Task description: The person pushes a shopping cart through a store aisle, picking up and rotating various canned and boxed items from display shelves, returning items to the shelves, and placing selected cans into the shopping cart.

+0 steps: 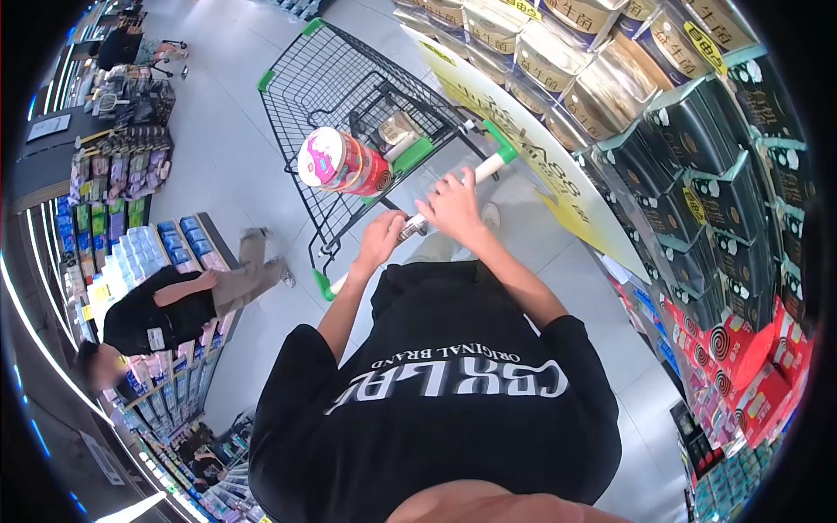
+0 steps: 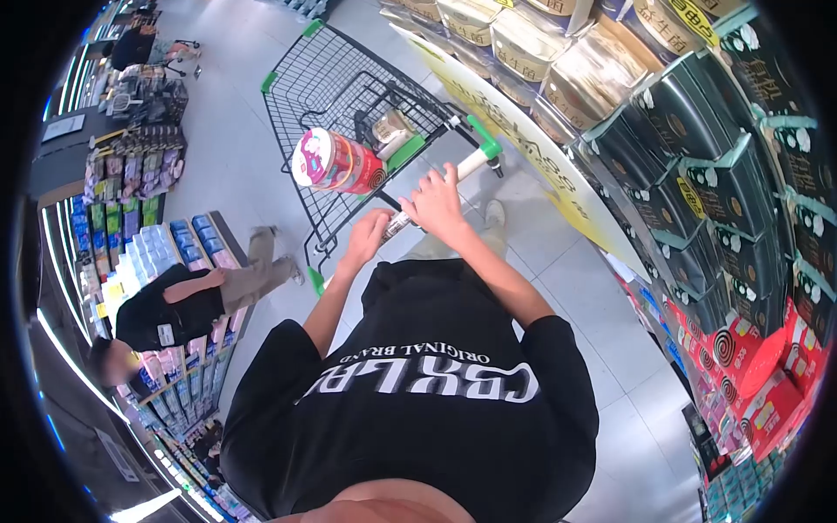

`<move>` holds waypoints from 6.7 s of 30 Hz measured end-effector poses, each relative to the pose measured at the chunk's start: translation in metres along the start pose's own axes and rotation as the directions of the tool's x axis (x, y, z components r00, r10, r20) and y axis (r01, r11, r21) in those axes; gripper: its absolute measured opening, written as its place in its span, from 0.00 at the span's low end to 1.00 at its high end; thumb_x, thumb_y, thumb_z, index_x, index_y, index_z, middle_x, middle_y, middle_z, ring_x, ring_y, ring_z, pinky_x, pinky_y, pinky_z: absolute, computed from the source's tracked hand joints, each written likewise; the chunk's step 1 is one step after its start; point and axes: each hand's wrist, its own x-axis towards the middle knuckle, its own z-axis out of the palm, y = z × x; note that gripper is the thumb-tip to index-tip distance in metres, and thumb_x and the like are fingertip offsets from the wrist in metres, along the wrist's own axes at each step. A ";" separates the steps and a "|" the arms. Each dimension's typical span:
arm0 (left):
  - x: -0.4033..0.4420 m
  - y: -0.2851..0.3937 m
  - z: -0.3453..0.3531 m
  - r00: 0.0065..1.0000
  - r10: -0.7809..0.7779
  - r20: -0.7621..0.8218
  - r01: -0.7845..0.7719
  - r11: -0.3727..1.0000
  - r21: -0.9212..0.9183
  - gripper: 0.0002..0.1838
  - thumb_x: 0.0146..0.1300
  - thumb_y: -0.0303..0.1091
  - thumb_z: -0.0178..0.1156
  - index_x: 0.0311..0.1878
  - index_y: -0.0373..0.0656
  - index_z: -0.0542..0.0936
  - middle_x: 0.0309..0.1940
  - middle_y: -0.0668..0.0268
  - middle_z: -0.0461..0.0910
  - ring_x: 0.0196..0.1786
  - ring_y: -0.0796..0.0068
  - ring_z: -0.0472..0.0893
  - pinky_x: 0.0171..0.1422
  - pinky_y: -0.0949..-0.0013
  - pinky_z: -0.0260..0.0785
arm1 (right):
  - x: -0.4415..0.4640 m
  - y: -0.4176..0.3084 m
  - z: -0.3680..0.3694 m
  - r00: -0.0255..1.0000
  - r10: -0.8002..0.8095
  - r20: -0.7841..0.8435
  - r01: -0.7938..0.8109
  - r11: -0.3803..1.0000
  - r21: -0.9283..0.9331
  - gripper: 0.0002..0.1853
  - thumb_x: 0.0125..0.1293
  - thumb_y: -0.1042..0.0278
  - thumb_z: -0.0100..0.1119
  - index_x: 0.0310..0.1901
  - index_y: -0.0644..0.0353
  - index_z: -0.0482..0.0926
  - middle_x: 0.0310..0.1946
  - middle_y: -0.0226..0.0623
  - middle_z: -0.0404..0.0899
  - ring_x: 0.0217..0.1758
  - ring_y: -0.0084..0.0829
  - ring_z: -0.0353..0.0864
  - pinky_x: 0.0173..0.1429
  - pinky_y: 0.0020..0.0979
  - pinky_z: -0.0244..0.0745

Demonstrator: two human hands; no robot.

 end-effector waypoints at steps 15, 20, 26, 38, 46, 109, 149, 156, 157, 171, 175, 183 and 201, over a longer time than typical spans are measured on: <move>0.201 -0.101 0.024 0.974 -0.105 -0.199 0.191 0.853 0.486 0.51 0.42 0.42 0.74 0.67 0.36 0.56 0.59 0.47 0.62 0.62 0.46 0.65 0.63 0.44 0.63 | 0.012 -0.002 0.000 0.992 -0.058 0.109 0.064 0.997 -0.053 0.20 0.60 0.45 0.60 0.25 0.54 0.84 0.26 0.36 0.79 0.39 0.34 0.76 0.64 0.61 0.51; 0.209 -0.117 0.037 0.969 -0.161 -0.188 0.239 0.812 0.533 0.52 0.39 0.42 0.75 0.65 0.36 0.58 0.56 0.50 0.63 0.61 0.49 0.65 0.62 0.38 0.61 | 0.020 -0.010 -0.006 0.994 -0.041 0.106 0.042 0.999 -0.007 0.15 0.58 0.50 0.64 0.24 0.53 0.82 0.22 0.30 0.74 0.37 0.30 0.74 0.62 0.56 0.54; 0.225 -0.115 0.030 0.938 -0.330 -0.109 0.346 0.854 0.390 0.45 0.36 0.41 0.76 0.58 0.38 0.61 0.56 0.50 0.65 0.62 0.49 0.64 0.63 0.42 0.60 | 0.020 -0.010 -0.001 0.984 0.015 0.177 -0.009 0.999 -0.034 0.15 0.56 0.49 0.65 0.24 0.51 0.82 0.22 0.27 0.72 0.38 0.29 0.74 0.61 0.55 0.55; 0.205 -0.069 0.005 0.955 -0.262 -0.138 0.215 0.934 -0.287 0.48 0.41 0.43 0.75 0.60 0.32 0.59 0.52 0.45 0.71 0.57 0.51 0.73 0.62 0.53 0.66 | 0.023 -0.015 -0.006 0.958 0.189 0.215 -0.189 0.982 -0.021 0.14 0.58 0.50 0.64 0.35 0.52 0.82 0.35 0.33 0.80 0.45 0.34 0.76 0.64 0.49 0.57; 0.107 0.067 -0.044 0.967 0.197 -0.162 -0.250 0.859 -0.447 0.50 0.45 0.37 0.74 0.67 0.30 0.55 0.55 0.46 0.69 0.58 0.56 0.73 0.63 0.60 0.65 | 0.028 -0.058 -0.038 0.844 0.533 -0.067 -0.204 0.433 0.878 0.39 0.64 0.62 0.64 0.71 0.63 0.53 0.58 0.46 0.71 0.64 0.36 0.69 0.66 0.39 0.65; -0.023 0.049 0.005 0.902 0.430 -0.034 -0.382 0.832 0.402 0.40 0.56 0.43 0.68 0.67 0.40 0.60 0.53 0.49 0.71 0.55 0.51 0.74 0.55 0.55 0.69 | -0.062 -0.052 -0.280 0.836 0.460 -0.298 -0.334 0.859 0.388 0.40 0.45 0.59 0.76 0.60 0.61 0.69 0.50 0.45 0.78 0.53 0.37 0.79 0.57 0.34 0.73; 0.037 -0.161 -0.097 0.762 -0.617 -0.196 0.167 0.480 -0.861 0.34 0.74 0.60 0.33 0.66 0.40 0.67 0.63 0.61 0.69 0.63 0.65 0.69 0.62 0.57 0.61 | 0.157 -0.053 0.092 0.839 0.119 0.531 -0.452 0.696 0.558 0.39 0.67 0.43 0.54 0.71 0.61 0.57 0.66 0.53 0.64 0.69 0.49 0.64 0.71 0.39 0.59; 0.085 -0.183 -0.074 0.757 -0.639 -0.133 0.076 0.288 -0.955 0.37 0.75 0.61 0.31 0.66 0.38 0.68 0.60 0.64 0.74 0.57 0.73 0.72 0.61 0.68 0.62 | 0.188 -0.051 0.131 0.624 0.314 0.715 -0.781 0.265 0.565 0.44 0.68 0.27 0.28 0.73 0.57 0.53 0.71 0.45 0.57 0.73 0.41 0.59 0.64 0.47 0.70; 0.090 -0.185 -0.069 0.733 -0.667 -0.131 0.045 0.241 -0.970 0.37 0.75 0.61 0.31 0.67 0.38 0.68 0.61 0.63 0.73 0.59 0.72 0.71 0.64 0.68 0.60 | 0.187 -0.050 0.134 0.625 0.318 0.713 -0.781 0.253 0.572 0.44 0.69 0.27 0.28 0.73 0.57 0.54 0.71 0.45 0.58 0.73 0.41 0.59 0.63 0.46 0.70; 0.092 -0.114 -0.109 0.789 -0.613 -0.047 -0.073 -0.018 -0.997 0.27 0.74 0.52 0.38 0.66 0.44 0.67 0.62 0.62 0.73 0.61 0.66 0.75 0.65 0.60 0.70 | 0.169 -0.087 0.067 0.943 0.253 0.218 -0.330 0.607 0.723 0.29 0.74 0.52 0.44 0.70 0.61 0.60 0.63 0.50 0.63 0.69 0.44 0.59 0.74 0.38 0.50; 0.073 -0.075 -0.102 0.899 -0.432 0.068 0.010 -0.134 -0.991 0.27 0.71 0.49 0.44 0.67 0.44 0.67 0.62 0.59 0.73 0.60 0.63 0.77 0.62 0.58 0.74 | 0.138 -0.104 -0.020 0.997 0.063 0.047 -0.079 0.772 0.631 0.38 0.64 0.58 0.62 0.71 0.64 0.57 0.64 0.50 0.63 0.69 0.44 0.61 0.73 0.39 0.54; -0.008 0.053 -0.040 0.938 -0.189 0.292 0.304 0.037 -0.952 0.34 0.71 0.60 0.37 0.62 0.39 0.70 0.57 0.55 0.77 0.55 0.61 0.79 0.58 0.58 0.75 | -0.027 -0.138 -0.116 0.922 0.343 -0.178 -0.147 0.738 0.658 0.47 0.55 0.55 0.70 0.71 0.64 0.56 0.63 0.54 0.65 0.65 0.48 0.67 0.67 0.40 0.63; -0.149 0.247 0.025 0.675 0.635 0.375 -0.353 0.725 -0.591 0.35 0.74 0.48 0.41 0.74 0.32 0.50 0.64 0.48 0.62 0.66 0.53 0.62 0.73 0.59 0.50 | -0.327 -0.141 -0.146 0.391 0.909 -0.145 0.455 -0.054 0.889 0.33 0.73 0.42 0.40 0.70 0.59 0.59 0.64 0.43 0.69 0.63 0.36 0.72 0.63 0.37 0.72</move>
